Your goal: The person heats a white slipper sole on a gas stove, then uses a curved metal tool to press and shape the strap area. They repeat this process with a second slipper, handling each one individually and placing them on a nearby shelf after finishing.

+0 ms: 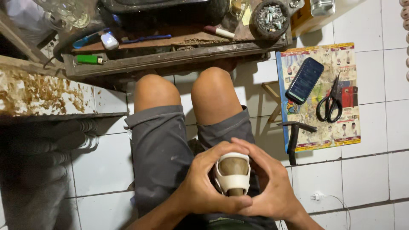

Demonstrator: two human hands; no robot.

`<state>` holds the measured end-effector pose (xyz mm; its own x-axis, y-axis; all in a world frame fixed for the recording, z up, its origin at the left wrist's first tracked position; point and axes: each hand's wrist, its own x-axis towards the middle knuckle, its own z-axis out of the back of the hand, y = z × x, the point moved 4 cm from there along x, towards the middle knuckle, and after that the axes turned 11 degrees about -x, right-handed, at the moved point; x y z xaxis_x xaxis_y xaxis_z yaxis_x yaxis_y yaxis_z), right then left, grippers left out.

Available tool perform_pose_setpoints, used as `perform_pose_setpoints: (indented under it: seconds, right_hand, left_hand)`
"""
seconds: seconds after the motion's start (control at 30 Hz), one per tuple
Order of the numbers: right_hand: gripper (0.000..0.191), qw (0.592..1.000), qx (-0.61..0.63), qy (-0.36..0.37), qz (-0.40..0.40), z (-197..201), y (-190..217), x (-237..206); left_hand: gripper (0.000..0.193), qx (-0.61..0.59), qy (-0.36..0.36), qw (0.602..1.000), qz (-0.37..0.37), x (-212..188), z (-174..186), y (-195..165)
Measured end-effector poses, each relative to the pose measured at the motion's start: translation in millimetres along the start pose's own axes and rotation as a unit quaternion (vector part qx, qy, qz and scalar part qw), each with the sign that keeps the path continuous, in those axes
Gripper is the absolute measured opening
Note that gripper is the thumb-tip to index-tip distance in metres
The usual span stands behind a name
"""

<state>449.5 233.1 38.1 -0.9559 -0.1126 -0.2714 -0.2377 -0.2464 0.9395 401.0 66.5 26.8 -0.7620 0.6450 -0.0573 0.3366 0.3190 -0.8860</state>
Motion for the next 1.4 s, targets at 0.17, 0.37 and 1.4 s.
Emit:
perform_pose_setpoints:
  seconds: [0.17,0.37,1.4]
  right_hand:
    - [0.112,0.999,0.016,-0.029,0.031,-7,-7,-14]
    - [0.112,0.994,0.112,0.014,0.001,-4,-11,-14]
    - [0.041,0.984,-0.176,-0.03,0.024,66,35,57]
  left_hand:
    - [0.069,0.036,0.003,0.998,-0.054,-10,-5,-1]
    - [0.07,0.096,0.027,0.989,-0.107,-2,-13,-24]
    - [0.066,0.363,0.111,0.915,-0.138,97,-2,-57]
